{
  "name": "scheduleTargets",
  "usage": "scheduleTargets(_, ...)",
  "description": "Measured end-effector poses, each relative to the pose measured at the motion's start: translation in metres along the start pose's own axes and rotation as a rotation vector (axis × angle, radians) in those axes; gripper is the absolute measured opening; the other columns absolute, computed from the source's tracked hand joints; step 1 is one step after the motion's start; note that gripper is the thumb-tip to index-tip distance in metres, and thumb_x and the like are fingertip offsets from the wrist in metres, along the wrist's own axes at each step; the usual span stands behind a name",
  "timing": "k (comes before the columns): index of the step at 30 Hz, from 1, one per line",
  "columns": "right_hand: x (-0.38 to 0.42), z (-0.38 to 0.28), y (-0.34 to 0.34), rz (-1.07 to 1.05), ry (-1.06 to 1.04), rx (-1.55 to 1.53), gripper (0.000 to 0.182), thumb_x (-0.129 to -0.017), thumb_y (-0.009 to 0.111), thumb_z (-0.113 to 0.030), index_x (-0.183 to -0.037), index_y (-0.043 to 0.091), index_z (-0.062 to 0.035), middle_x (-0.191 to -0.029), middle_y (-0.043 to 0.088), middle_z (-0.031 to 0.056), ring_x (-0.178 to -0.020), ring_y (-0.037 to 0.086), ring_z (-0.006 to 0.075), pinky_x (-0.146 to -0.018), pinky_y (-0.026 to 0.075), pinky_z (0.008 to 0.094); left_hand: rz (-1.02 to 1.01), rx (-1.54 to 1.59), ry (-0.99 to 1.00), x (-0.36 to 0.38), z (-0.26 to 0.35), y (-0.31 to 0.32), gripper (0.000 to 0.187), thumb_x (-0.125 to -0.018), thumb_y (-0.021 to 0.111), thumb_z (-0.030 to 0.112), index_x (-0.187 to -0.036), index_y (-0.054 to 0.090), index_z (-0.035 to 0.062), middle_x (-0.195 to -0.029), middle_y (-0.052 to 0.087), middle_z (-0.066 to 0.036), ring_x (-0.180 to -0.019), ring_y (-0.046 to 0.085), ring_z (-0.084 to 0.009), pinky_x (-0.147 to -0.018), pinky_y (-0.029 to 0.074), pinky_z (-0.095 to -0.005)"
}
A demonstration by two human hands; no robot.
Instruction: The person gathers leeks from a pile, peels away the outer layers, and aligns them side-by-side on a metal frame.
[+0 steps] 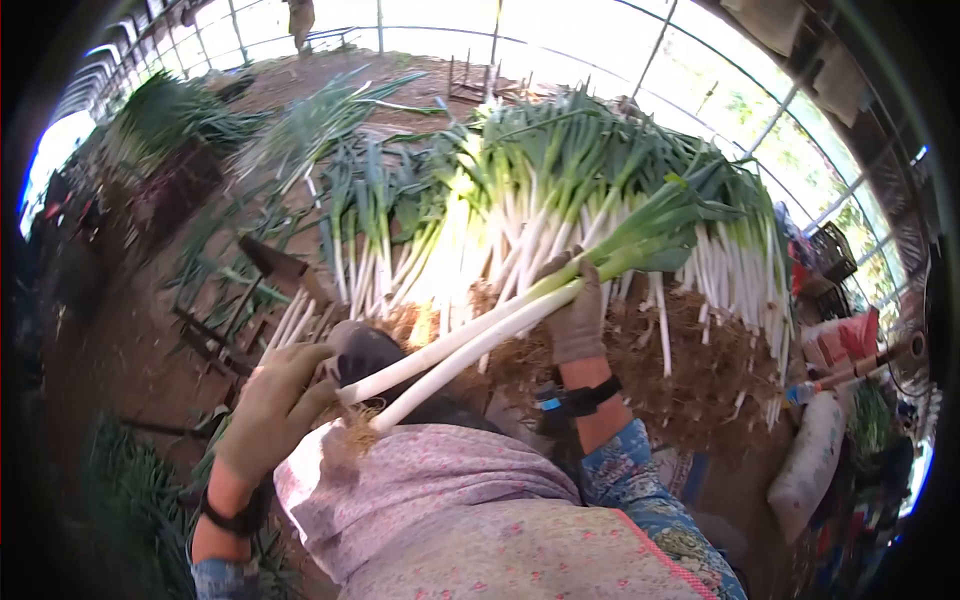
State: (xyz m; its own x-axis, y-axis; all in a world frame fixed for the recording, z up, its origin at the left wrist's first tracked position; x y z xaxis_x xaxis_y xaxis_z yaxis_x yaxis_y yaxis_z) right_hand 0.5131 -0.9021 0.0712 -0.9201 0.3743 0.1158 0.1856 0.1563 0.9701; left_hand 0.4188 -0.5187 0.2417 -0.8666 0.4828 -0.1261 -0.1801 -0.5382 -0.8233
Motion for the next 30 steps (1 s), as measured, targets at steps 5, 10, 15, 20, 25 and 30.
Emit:
scheduleTargets(5, 0.005, -0.02, -0.006, 0.014, -0.037, 0.102, 0.021, -0.096, 0.06, -0.014, -0.112, 0.056, -0.0011, -0.095, 0.06, 0.0111, -0.09, 0.062, 0.0236, -0.086, 0.056, 0.0405, -0.513, 0.731, -0.298, 0.001, -0.041, 0.082, 0.028, -0.099, 0.055, 0.021, -0.117, 0.061, -0.0002, -0.081, 0.061, -0.011, -0.07, 0.056, -0.016, -0.069, 0.048, -0.0321)
scheduleTargets(10, 0.008, -0.02, -0.017, 0.024, 0.019, 0.037, 0.021, -0.094, 0.062, -0.012, -0.112, 0.057, -0.0015, -0.096, 0.06, 0.0105, -0.088, 0.062, 0.0233, -0.087, 0.056, 0.0398, -0.122, 0.255, -0.046, -0.006, 0.005, 0.082, 0.021, -0.09, 0.066, 0.016, -0.109, 0.066, 0.0064, -0.077, 0.065, -0.016, -0.067, 0.064, -0.0324, -0.062, 0.049, -0.0391)
scheduleTargets(15, 0.009, -0.005, -0.012, 0.053, 0.024, 0.032, 0.021, -0.096, 0.062, -0.015, -0.112, 0.055, -0.0035, -0.088, 0.058, 0.0054, -0.078, 0.061, 0.0175, -0.075, 0.059, 0.035, -0.119, 0.295, -0.052, -0.003, 0.022, 0.072, 0.02, -0.087, 0.066, 0.011, -0.105, 0.067, 0.0038, -0.077, 0.065, -0.017, -0.066, 0.065, -0.0301, -0.063, 0.05, -0.0368)
scheduleTargets(20, 0.009, -0.002, -0.016, 0.063, -0.007, 0.035, 0.024, -0.095, 0.061, -0.014, -0.114, 0.054, -0.0003, -0.089, 0.057, 0.0071, -0.08, 0.06, 0.0201, -0.074, 0.058, 0.0374, -0.171, 0.362, -0.127, -0.004, 0.023, 0.074, 0.018, -0.087, 0.064, 0.008, -0.103, 0.067, -0.0001, -0.073, 0.064, -0.016, -0.061, 0.062, -0.0224, -0.061, 0.048, -0.0338)
scheduleTargets(25, 0.006, -0.003, -0.026, 0.082, -0.05, 0.024, 0.024, -0.095, 0.062, -0.014, -0.113, 0.055, 0.001, -0.089, 0.057, 0.0075, -0.077, 0.06, 0.0211, -0.072, 0.057, 0.0377, -0.179, 0.317, -0.151, -0.006, 0.028, 0.068, 0.016, -0.088, 0.062, 0.009, -0.1, 0.067, -0.001, -0.073, 0.064, -0.014, -0.062, 0.061, -0.0186, -0.061, 0.047, -0.0323)
scheduleTargets(30, 0.008, -0.002, -0.022, 0.099, -0.044, 0.02, 0.023, -0.096, 0.061, -0.014, -0.113, 0.055, 0.0013, -0.087, 0.058, 0.0075, -0.073, 0.06, 0.0201, -0.067, 0.057, 0.0364, -0.294, 0.677, -0.288, -0.006, 0.012, 0.077, 0.035, -0.084, 0.062, 0.007, -0.118, 0.06, 0.0, -0.086, 0.062, -0.003, -0.078, 0.057, -0.0103, -0.067, 0.046, -0.0279)
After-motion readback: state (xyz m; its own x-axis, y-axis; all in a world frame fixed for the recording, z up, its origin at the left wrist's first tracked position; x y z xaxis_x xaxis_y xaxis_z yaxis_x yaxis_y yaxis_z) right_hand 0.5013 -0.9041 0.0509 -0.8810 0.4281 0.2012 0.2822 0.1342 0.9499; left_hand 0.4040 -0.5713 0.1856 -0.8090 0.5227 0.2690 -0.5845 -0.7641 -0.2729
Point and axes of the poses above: each hand's wrist, its own x-axis away from the middle knuckle, its own y-axis out of the palm, z = x × y, the point moved 6 cm from there along -x, towards the middle knuckle
